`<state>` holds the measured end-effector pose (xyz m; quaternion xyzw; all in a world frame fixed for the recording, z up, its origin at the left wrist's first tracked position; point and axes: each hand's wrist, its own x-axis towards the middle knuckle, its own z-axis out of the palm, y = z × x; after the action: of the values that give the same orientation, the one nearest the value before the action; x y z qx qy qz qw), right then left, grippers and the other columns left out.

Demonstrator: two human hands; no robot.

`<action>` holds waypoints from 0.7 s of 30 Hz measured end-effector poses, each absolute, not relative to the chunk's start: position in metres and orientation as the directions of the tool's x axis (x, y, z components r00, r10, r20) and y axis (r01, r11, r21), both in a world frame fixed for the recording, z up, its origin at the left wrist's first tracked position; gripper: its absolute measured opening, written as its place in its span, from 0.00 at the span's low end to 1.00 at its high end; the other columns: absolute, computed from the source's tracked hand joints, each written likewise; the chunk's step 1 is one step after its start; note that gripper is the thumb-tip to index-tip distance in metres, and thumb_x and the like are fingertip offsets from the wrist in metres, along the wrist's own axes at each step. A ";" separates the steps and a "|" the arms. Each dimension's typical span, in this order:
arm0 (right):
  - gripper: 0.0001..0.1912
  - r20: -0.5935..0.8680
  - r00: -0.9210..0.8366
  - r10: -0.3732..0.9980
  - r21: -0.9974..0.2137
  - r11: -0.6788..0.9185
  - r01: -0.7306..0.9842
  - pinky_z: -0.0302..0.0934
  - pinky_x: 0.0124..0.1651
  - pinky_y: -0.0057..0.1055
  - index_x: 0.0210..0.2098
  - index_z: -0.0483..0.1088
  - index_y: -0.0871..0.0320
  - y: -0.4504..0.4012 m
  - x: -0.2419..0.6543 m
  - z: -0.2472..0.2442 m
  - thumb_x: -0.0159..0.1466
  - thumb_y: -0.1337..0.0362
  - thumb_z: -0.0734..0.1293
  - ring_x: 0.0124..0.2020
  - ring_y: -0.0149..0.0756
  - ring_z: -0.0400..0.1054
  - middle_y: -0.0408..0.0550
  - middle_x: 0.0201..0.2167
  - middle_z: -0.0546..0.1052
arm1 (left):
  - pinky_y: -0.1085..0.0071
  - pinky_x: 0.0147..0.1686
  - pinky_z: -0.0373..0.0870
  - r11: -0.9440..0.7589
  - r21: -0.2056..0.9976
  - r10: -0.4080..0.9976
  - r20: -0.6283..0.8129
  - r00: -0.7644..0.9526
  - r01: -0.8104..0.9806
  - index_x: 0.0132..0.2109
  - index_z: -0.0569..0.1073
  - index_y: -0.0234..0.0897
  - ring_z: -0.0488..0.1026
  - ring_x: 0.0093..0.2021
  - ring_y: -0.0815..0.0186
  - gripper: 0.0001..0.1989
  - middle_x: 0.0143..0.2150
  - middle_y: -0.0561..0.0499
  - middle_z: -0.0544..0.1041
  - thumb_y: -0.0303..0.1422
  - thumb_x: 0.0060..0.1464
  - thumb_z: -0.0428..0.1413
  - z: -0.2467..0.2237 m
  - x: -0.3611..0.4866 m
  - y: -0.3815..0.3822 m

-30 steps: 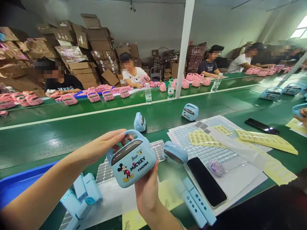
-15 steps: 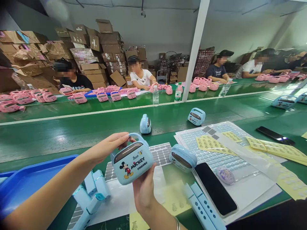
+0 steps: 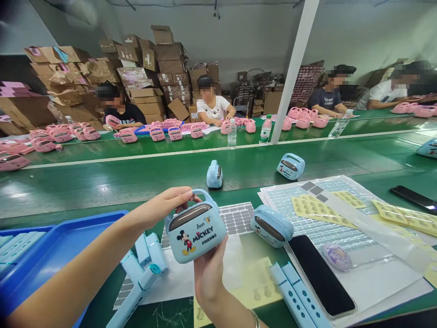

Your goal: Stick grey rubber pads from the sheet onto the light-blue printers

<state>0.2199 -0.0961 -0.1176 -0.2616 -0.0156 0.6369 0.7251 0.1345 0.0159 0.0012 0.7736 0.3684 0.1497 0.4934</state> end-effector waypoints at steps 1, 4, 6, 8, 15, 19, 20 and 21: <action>0.47 -0.318 0.181 0.931 -0.390 0.045 -0.920 0.64 0.55 0.36 0.62 0.50 0.38 -0.096 0.219 -0.116 0.47 0.32 0.63 0.59 0.34 0.59 0.42 0.60 0.59 | 0.74 0.33 0.59 -0.245 0.875 0.719 -0.126 0.684 0.418 0.43 0.71 0.28 0.61 0.33 0.72 0.26 0.37 0.48 0.69 0.49 0.61 0.44 0.002 0.133 0.016; 0.50 -0.340 0.158 0.927 -0.353 0.030 -0.935 0.65 0.54 0.35 0.62 0.49 0.36 -0.092 0.218 -0.111 0.43 0.33 0.65 0.59 0.33 0.59 0.40 0.60 0.59 | 0.75 0.33 0.59 -0.241 0.875 0.730 -0.121 0.673 0.419 0.43 0.71 0.28 0.61 0.33 0.72 0.25 0.37 0.48 0.69 0.49 0.61 0.45 0.004 0.130 0.019; 0.51 -0.340 0.139 0.930 -0.342 0.016 -0.939 0.66 0.54 0.33 0.62 0.48 0.35 -0.089 0.217 -0.108 0.42 0.33 0.66 0.59 0.32 0.59 0.40 0.60 0.58 | 0.74 0.32 0.58 -0.230 0.876 0.742 -0.123 0.659 0.424 0.42 0.71 0.29 0.61 0.33 0.72 0.25 0.38 0.48 0.70 0.49 0.61 0.44 0.006 0.127 0.021; 0.51 -0.313 0.121 0.942 -0.359 0.001 -0.933 0.66 0.53 0.31 0.62 0.47 0.36 -0.087 0.214 -0.106 0.43 0.32 0.65 0.59 0.31 0.59 0.40 0.61 0.58 | 0.74 0.31 0.58 -0.235 0.876 0.757 -0.106 0.644 0.421 0.42 0.71 0.29 0.60 0.33 0.71 0.25 0.38 0.48 0.70 0.50 0.60 0.45 0.007 0.124 0.022; 0.49 -0.209 0.050 0.977 -0.659 -0.103 -0.745 0.61 0.60 0.29 0.65 0.41 0.41 -0.071 0.210 -0.106 0.50 0.28 0.54 0.62 0.28 0.57 0.43 0.62 0.55 | 0.73 0.31 0.60 -0.283 0.792 0.840 -0.067 0.539 0.541 0.39 0.70 0.29 0.62 0.31 0.69 0.30 0.36 0.47 0.71 0.55 0.55 0.42 0.004 0.100 0.042; 0.37 -0.105 0.212 0.972 -0.984 -0.071 -0.165 0.52 0.69 0.33 0.62 0.48 0.37 -0.058 0.255 -0.112 0.56 0.36 0.57 0.64 0.24 0.51 0.35 0.63 0.50 | 0.68 0.39 0.60 -0.361 0.517 0.930 0.140 0.340 0.776 0.37 0.70 0.31 0.67 0.38 0.62 0.26 0.38 0.44 0.72 0.50 0.56 0.40 -0.001 0.075 0.107; 0.32 -0.036 0.220 0.975 -0.999 -0.043 0.026 0.51 0.70 0.32 0.60 0.54 0.38 -0.059 0.270 -0.115 0.59 0.39 0.56 0.65 0.24 0.49 0.34 0.63 0.51 | 0.66 0.41 0.59 -0.339 0.419 0.939 0.198 0.280 0.842 0.38 0.70 0.32 0.67 0.41 0.59 0.24 0.40 0.43 0.72 0.48 0.58 0.39 -0.005 0.070 0.127; 0.28 0.022 0.228 0.973 -0.980 -0.025 0.200 0.49 0.70 0.30 0.57 0.59 0.41 -0.061 0.284 -0.120 0.60 0.41 0.55 0.65 0.23 0.48 0.33 0.62 0.53 | 0.63 0.41 0.58 -0.287 0.323 0.946 0.242 0.214 0.902 0.40 0.69 0.32 0.67 0.44 0.54 0.23 0.42 0.41 0.72 0.47 0.59 0.39 -0.011 0.065 0.146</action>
<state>0.2844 -0.0615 -0.1203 -0.6027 -0.4867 0.3861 0.5008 0.0653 0.1457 -0.0112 0.7772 0.5945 0.1985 0.0560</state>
